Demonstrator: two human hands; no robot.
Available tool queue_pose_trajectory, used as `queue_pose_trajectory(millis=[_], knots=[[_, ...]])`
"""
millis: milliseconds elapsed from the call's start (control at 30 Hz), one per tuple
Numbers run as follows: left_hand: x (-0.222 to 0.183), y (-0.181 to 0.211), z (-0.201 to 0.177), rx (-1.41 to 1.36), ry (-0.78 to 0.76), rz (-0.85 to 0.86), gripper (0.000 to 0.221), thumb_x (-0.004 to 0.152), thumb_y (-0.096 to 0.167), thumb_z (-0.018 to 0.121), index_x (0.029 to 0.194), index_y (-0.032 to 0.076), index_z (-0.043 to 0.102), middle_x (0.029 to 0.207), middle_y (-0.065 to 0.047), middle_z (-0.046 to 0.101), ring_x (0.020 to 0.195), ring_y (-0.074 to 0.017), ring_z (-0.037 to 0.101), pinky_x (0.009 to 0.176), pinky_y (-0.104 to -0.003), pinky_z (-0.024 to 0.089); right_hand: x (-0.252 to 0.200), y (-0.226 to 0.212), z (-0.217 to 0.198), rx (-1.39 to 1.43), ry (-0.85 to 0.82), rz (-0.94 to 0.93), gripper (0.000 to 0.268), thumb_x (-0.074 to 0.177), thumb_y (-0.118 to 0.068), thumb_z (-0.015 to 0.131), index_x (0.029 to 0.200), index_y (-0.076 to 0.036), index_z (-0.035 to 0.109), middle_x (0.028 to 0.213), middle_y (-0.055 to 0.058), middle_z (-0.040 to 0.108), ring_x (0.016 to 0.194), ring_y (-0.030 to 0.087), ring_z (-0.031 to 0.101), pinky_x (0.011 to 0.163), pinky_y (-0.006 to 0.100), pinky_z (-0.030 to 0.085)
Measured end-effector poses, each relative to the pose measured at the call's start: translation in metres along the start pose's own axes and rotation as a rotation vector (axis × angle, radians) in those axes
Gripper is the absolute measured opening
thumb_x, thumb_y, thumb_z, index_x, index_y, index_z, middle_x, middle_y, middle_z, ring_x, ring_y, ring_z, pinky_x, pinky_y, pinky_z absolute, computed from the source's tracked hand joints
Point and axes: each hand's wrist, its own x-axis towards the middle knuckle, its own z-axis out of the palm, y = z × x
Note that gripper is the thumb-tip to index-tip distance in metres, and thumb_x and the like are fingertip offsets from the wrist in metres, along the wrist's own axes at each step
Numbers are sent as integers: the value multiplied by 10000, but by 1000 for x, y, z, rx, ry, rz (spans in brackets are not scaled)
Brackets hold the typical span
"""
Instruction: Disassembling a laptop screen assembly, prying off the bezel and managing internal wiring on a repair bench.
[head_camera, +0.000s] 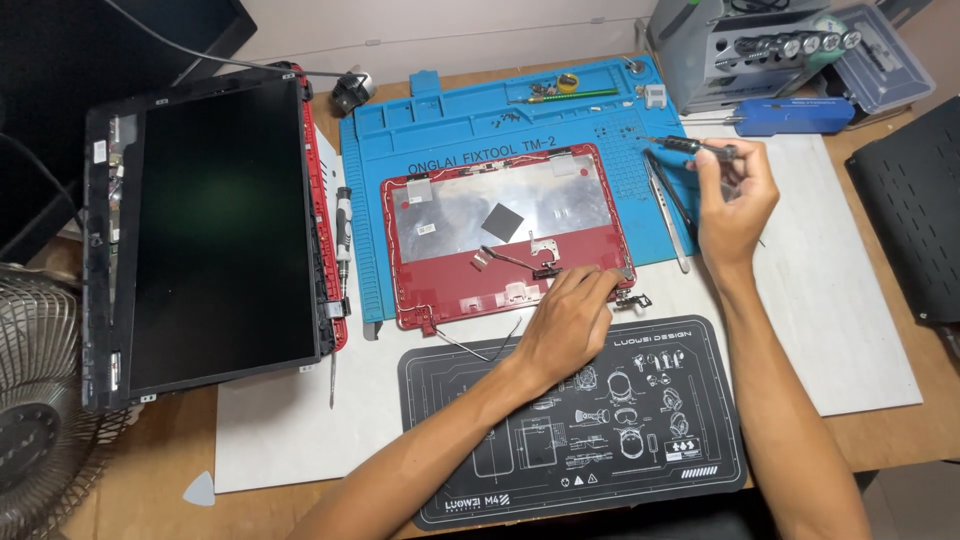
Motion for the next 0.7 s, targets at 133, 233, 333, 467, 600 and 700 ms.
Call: queue_pose_trajectory(millis=[133, 233, 333, 467, 600, 700], knots=[[-2, -1, 6, -1, 21, -3, 257, 1003, 70, 466, 1224, 21, 588, 921, -173, 674, 1049, -331, 670, 1008, -433, 500, -9, -13, -9, 193, -16, 170, 101, 1119, -107, 568, 1175, -26, 545, 1135, 156, 705, 1017, 178, 699, 908, 272, 564], [2, 6, -3, -30, 28, -41, 239, 1033, 133, 504, 1222, 6, 576, 963, -197, 716, 1038, -324, 690, 1004, -420, 506, -21, -21, -16, 410, -65, 320, 165, 1106, -192, 533, 1181, -51, 489, 1176, 160, 699, 1035, 163, 724, 920, 235, 610], [8, 16, -10, -76, 49, -76, 260, 1034, 138, 532, 1234, -28, 529, 997, -240, 730, 1012, -362, 699, 973, -453, 518, -37, -13, -23, 609, -100, 450, 200, 1067, -216, 556, 1162, -51, 497, 1129, 184, 711, 1009, 196, 750, 901, 278, 651], [9, 25, -15, -78, 54, -109, 257, 1057, 129, 509, 1233, -56, 479, 1016, -267, 734, 990, -384, 713, 951, -466, 528, -46, -14, -26, 693, -144, 476, 211, 1042, -200, 574, 1136, -21, 514, 1073, 222, 712, 991, 244, 757, 881, 333, 656], [10, 24, -15, -89, 44, -124, 246, 1070, 135, 489, 1241, -41, 474, 1015, -260, 741, 973, -389, 718, 938, -468, 528, -52, -14, -20, 675, -175, 443, 221, 1022, -187, 599, 1116, -1, 525, 1012, 228, 711, 950, 259, 756, 844, 326, 645], [9, 22, -13, -88, 54, -125, 219, 1075, 125, 475, 1227, -31, 477, 994, -265, 741, 954, -403, 715, 914, -477, 533, -55, -17, -16, 664, -189, 430, 208, 1020, -163, 601, 1109, 14, 536, 993, 246, 703, 934, 278, 753, 833, 348, 642]])
